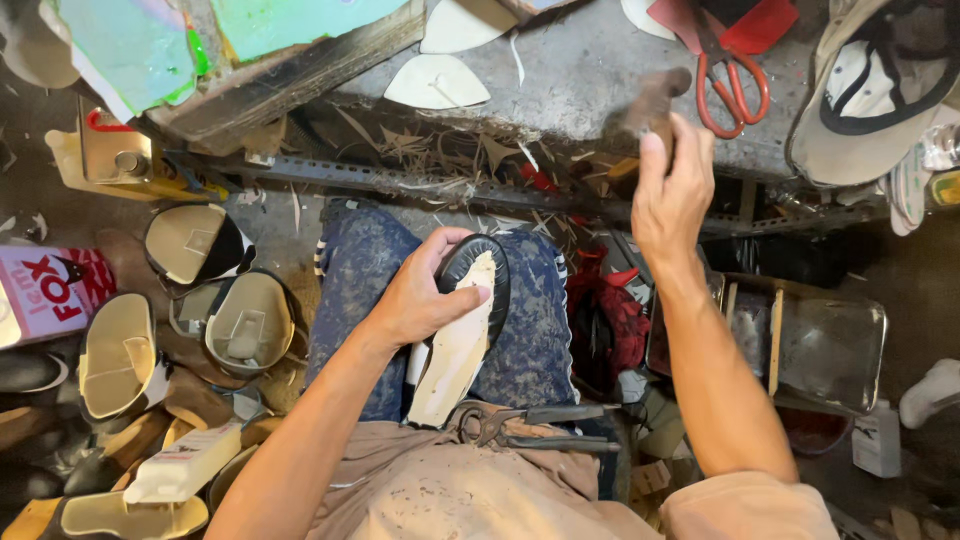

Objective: The person uses a hammer and pliers to repair a white and black shoe. They repeatedly strike the shoe's sole and heel with the hammer, then use pliers to pull and adjust parts of the shoe's upper and sole. The person rotates the shoe frequently to access different areas during the repair.

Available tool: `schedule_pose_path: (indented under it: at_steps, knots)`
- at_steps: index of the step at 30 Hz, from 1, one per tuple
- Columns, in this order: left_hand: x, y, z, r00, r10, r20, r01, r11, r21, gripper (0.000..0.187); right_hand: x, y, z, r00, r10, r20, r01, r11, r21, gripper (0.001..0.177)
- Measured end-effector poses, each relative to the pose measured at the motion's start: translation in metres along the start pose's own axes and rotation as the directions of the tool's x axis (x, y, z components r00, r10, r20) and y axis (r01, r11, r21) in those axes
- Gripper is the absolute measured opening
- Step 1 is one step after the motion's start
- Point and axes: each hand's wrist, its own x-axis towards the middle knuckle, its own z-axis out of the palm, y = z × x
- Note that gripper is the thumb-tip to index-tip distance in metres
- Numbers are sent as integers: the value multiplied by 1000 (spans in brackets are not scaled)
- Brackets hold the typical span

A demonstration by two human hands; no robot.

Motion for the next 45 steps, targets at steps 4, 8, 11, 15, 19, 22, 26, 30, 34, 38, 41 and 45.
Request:
schedule_pose_path:
  at_steps: [4,8,11,15,19,22,26,30,34,38,41,45]
  knots:
    - [0,9,5,1000,6,24,-5,1000,-30,72,-45,-111,-44,979,128,157,-165,954,250,32]
    - [-8,21,13,996,61,60,-61,998,4,72,-64,-156,-73,889,321,327,-409,878,248,19]
    - [-14,28,17,998,35,57,-34,999,-14,71,-83,-165,-79,875,346,339,-427,882,201,24]
    - [-15,36,20,999,11,36,-11,1000,5,70,-112,-167,-62,850,371,375,-435,894,102,17]
    - [-11,30,21,1000,-22,17,21,998,52,69,-96,-163,-60,866,342,364,-388,920,59,23]
    - [-20,32,20,997,-64,40,62,997,51,73,-84,-172,-84,830,430,356,-486,870,85,30]
    - [-17,34,18,999,-52,7,52,997,56,70,-103,-174,-58,850,386,359,-436,898,65,24]
    - [-17,31,17,998,-67,11,66,996,60,72,-82,-165,-82,845,461,270,-495,866,71,31]
    - [-20,29,18,999,-42,9,42,998,56,72,-98,-175,-80,788,494,367,-551,832,61,29]
    - [-7,25,18,998,-41,37,39,997,68,72,-90,-154,-52,834,413,366,-483,867,122,33]
    - [-15,25,22,998,-51,40,48,997,60,73,-99,-149,-57,883,308,354,-371,920,125,30]
    - [-12,26,23,998,-32,60,27,996,90,75,-13,-204,-76,905,85,418,-197,953,232,24]
